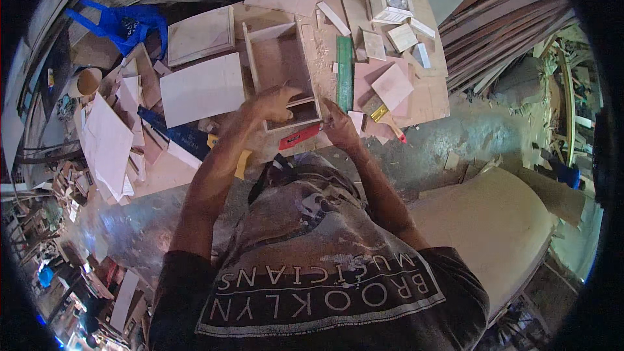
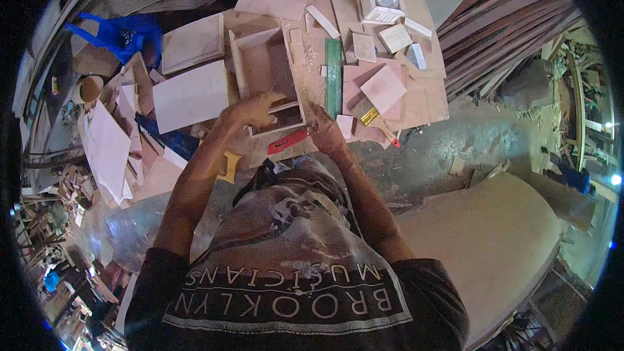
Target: Assemble and check the fit of wooden box components.
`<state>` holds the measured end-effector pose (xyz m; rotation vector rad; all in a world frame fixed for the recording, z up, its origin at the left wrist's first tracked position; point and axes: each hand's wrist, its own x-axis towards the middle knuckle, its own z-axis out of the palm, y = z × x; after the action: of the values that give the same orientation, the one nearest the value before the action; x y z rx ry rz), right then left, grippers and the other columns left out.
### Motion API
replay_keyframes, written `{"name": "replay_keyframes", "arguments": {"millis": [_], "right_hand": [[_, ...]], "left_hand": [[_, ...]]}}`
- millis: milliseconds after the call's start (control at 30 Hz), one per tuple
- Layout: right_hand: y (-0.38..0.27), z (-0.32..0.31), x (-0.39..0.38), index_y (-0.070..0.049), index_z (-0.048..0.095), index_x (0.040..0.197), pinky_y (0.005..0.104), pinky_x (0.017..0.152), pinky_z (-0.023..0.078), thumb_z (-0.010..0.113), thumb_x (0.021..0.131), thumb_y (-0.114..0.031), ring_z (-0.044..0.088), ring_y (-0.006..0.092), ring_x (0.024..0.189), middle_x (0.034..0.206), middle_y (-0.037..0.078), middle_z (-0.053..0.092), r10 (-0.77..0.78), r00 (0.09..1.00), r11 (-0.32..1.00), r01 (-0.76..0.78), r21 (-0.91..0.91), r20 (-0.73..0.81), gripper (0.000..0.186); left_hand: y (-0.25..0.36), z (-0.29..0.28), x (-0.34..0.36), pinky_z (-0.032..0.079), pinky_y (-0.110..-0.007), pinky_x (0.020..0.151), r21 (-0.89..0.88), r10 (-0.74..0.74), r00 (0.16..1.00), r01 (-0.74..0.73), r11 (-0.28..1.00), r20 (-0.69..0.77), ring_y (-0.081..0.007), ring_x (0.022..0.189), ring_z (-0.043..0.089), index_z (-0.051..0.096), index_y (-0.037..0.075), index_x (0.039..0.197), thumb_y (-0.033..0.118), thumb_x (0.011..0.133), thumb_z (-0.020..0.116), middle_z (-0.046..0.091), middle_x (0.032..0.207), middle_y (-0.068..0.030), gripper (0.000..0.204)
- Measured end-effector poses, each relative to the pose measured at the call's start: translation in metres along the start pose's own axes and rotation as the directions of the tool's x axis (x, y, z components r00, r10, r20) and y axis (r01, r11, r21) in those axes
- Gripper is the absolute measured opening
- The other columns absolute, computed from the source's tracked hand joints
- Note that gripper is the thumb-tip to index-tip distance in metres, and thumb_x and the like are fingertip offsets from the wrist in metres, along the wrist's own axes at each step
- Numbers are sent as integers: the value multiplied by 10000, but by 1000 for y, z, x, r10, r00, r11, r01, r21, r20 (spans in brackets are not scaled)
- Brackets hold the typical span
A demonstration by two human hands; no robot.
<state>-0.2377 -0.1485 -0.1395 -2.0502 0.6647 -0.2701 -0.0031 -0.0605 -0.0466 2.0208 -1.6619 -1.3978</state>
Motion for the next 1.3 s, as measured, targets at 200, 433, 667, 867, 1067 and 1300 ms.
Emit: {"name": "replay_keyframes", "arguments": {"millis": [200, 433, 667, 867, 1067, 1300], "right_hand": [[0, -34, 6, -59, 512, 1322, 310, 737, 519, 572, 821, 17, 643, 210, 809, 1171, 184, 611, -14, 997, 999, 18, 46, -75, 509], [-45, -63, 45, -55, 592, 1207, 361, 643, 507, 635, 828, -75, 615, 255, 722, 976, 166, 625, -92, 996, 995, 92, -26, 18, 381], [-53, -55, 51, -49, 511, 1287, 378, 800, 514, 580, 852, -12, 656, 289, 912, 1155, 178, 621, -143, 984, 988, 148, -43, 104, 443], [-23, -36, 24, -43, 418, 1354, 376, 843, 524, 526, 896, -12, 655, 261, 1008, 1222, 190, 598, 67, 982, 992, -85, 94, 177, 471], [-3, -12, 12, -31, 420, 1362, 358, 839, 526, 536, 909, -53, 657, 269, 1014, 1245, 199, 587, 106, 969, 994, -109, 4, 223, 468], [-37, -38, 28, -60, 469, 1345, 318, 753, 533, 591, 865, -48, 655, 220, 934, 1169, 154, 621, 26, 999, 999, -27, 43, 23, 495]], "left_hand": [[-19, -18, -23, 515, -382, 873, -134, 89, 905, -157, 979, -415, -303, 1005, 647, 575, 63, 1267, 116, 855, 648, 642, 1136, -197, 422], [-3, -19, -99, 520, -374, 748, 29, -44, 759, 83, 996, -650, -258, 846, 664, 647, 50, 1129, 151, 883, 627, 669, 974, -159, 267], [-16, 71, -109, 515, -420, 765, -329, -332, 738, 157, 931, -587, -316, 878, 662, 539, 64, 1184, 213, 859, 652, 645, 967, -182, 376], [-45, 127, -88, 512, -386, 872, -502, -376, 718, 43, 864, -585, -295, 1073, 623, 468, 52, 1303, 151, 817, 718, 625, 1152, -175, 556], [-51, 145, -70, 509, -414, 869, -453, -304, 694, -36, 891, -653, -334, 1061, 622, 466, 43, 1314, 135, 824, 683, 615, 1178, -194, 544], [-35, 121, -86, 485, -487, 812, -389, -389, 485, 105, 915, -783, -400, 1002, 613, 534, 45, 1218, 125, 866, 603, 618, 1103, -220, 368]]}}
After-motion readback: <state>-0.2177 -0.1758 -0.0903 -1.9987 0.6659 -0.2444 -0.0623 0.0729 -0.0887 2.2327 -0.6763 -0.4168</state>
